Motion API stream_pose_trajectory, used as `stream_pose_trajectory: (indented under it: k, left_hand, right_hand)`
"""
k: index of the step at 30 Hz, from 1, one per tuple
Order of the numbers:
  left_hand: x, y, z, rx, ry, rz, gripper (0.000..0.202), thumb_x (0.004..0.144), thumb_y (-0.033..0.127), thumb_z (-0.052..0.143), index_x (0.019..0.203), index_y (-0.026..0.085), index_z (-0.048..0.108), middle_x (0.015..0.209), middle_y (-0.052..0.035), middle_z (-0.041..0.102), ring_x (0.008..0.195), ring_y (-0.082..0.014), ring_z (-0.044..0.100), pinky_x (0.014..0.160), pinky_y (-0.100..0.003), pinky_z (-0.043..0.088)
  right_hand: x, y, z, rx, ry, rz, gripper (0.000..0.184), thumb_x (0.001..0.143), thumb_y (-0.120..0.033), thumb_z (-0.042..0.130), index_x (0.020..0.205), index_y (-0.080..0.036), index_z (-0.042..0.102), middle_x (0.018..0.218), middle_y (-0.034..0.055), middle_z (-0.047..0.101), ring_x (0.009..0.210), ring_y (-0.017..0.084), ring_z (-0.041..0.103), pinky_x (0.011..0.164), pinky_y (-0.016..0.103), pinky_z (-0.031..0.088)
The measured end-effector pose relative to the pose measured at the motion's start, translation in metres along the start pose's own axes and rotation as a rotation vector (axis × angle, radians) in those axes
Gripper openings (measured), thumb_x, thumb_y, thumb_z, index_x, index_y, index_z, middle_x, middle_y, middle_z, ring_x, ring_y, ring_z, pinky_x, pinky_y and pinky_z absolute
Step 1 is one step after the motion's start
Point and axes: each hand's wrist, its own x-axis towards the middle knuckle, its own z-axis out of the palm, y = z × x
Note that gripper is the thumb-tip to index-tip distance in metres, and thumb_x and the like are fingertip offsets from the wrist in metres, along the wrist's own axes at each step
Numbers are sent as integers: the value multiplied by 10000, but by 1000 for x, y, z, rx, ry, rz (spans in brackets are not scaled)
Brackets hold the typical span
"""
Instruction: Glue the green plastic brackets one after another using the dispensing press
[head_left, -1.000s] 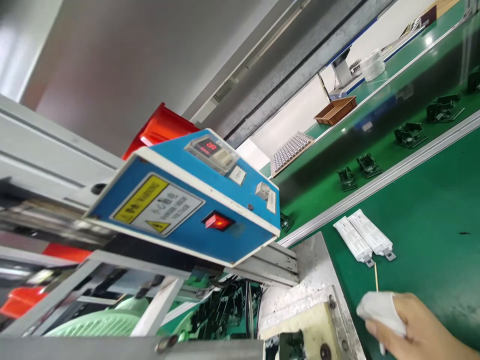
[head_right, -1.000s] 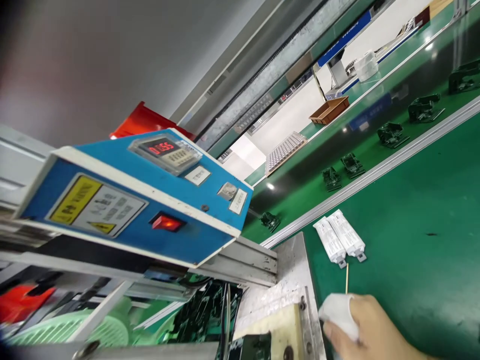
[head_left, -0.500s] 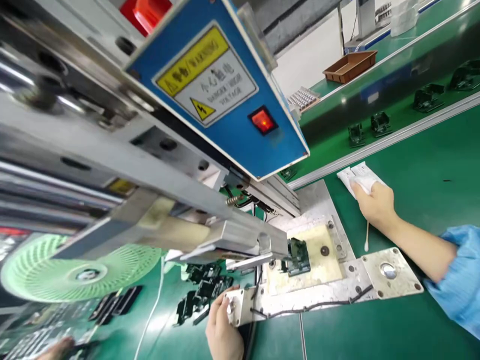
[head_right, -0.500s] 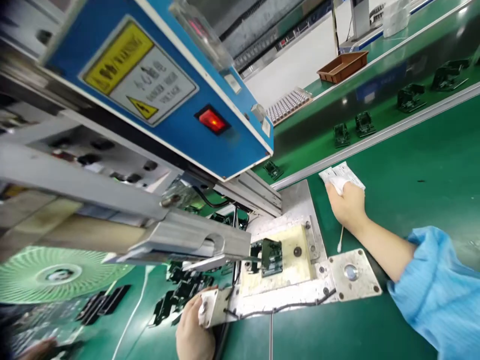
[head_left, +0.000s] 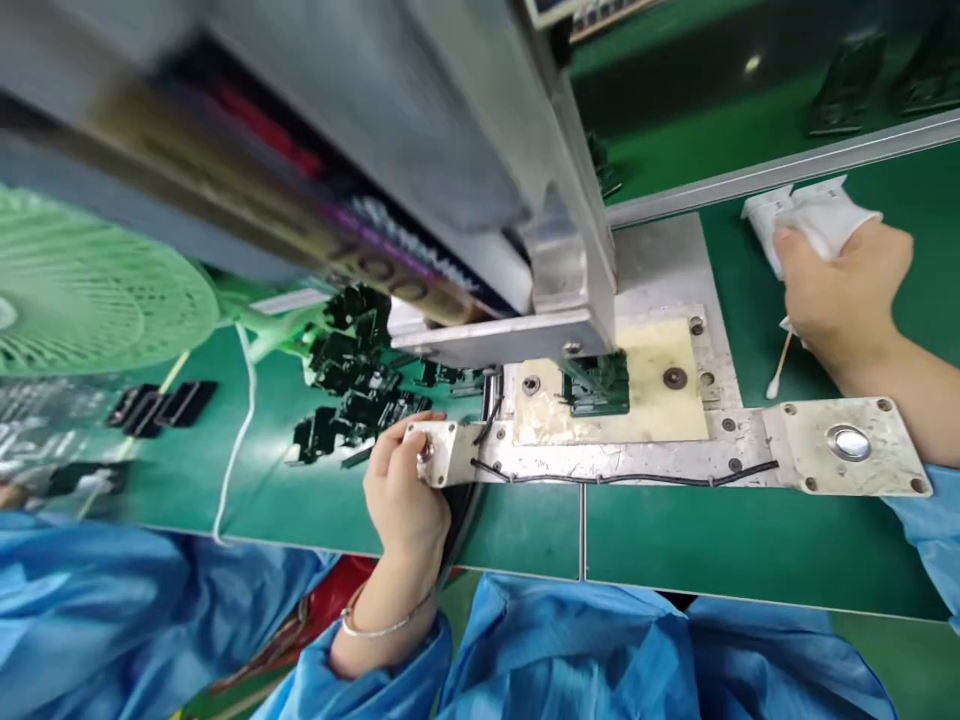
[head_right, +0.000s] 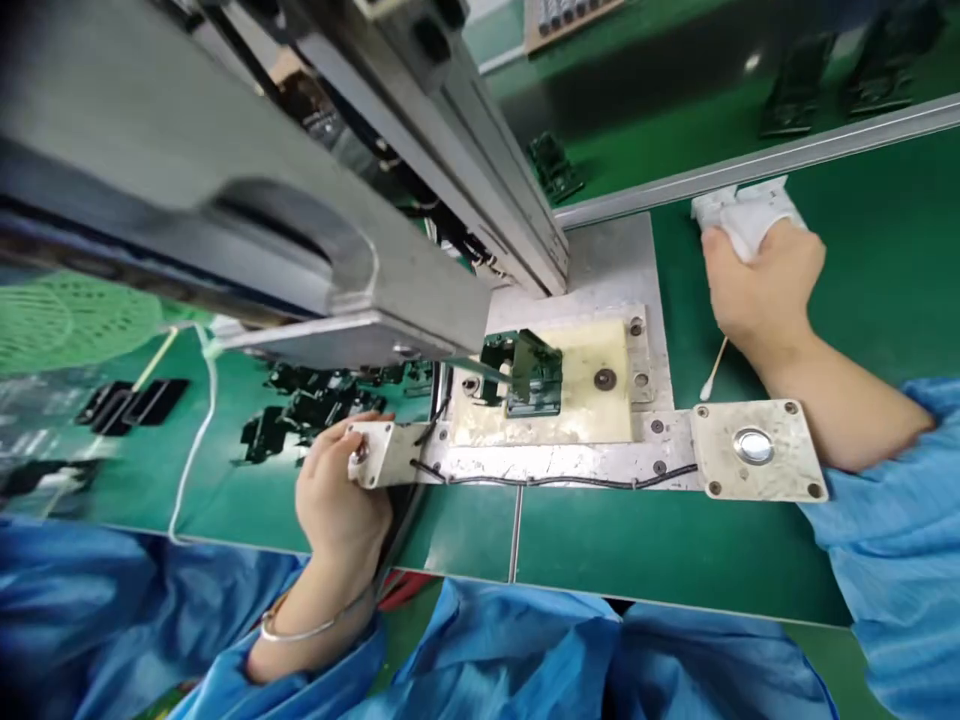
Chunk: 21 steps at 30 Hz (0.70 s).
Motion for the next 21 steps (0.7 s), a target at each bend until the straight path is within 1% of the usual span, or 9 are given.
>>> stream_pose_trajectory:
  k: [2,3,7,11,13,18,21]
  left_hand:
    - [-2,2,3,-33,15,-5,287,632,331,642,844,146,696,811,-38,705,678,-158,573,609,-250,411]
    - [-2,3,4,-48,20,-4,286,624,327,639,837,143,692,801,-38,702,673,-157,571,609,-251,412]
    - [-6,8,8,-99,5,-11,259,633,285,635,832,125,681,796,-47,695,663,-148,567,612,-253,417]
    - [-9,10,9,-125,-22,-12,247,650,266,644,841,114,682,783,-51,687,641,-141,557,601,-254,410]
    - [-9,10,8,-133,-31,-7,243,658,270,652,843,114,680,793,-51,685,641,-136,552,597,-249,401]
    - [-10,8,6,-146,-59,-9,245,701,263,662,891,110,680,832,-60,687,665,-144,566,614,-254,412]
    - [-11,9,5,-155,-71,-16,230,720,256,665,899,111,675,821,-60,684,659,-146,564,604,-252,413]
  right_hand:
    - [1,-1,-3,4,17,-98,194,821,-279,645,681,-146,629,625,-3,547,658,166,605,594,277,427]
    - [2,-2,-4,-5,24,-121,189,825,-274,650,682,-152,625,630,-8,543,654,158,602,577,268,409]
    - [3,-2,-8,-22,28,-147,160,820,-256,681,707,-159,623,672,-2,551,690,153,606,583,266,400]
    - [3,0,-9,43,61,-195,129,791,-207,692,694,-157,624,637,-15,487,639,140,571,560,266,358]
    - [3,1,-10,43,77,-218,112,793,-196,689,700,-151,645,626,-17,479,627,141,568,550,268,338]
    - [3,1,-12,78,66,-225,81,815,-194,695,782,-121,705,685,11,556,707,172,631,597,268,398]
    - [2,-2,-12,44,77,-193,68,801,-167,692,747,-126,693,669,4,553,707,181,641,589,262,403]
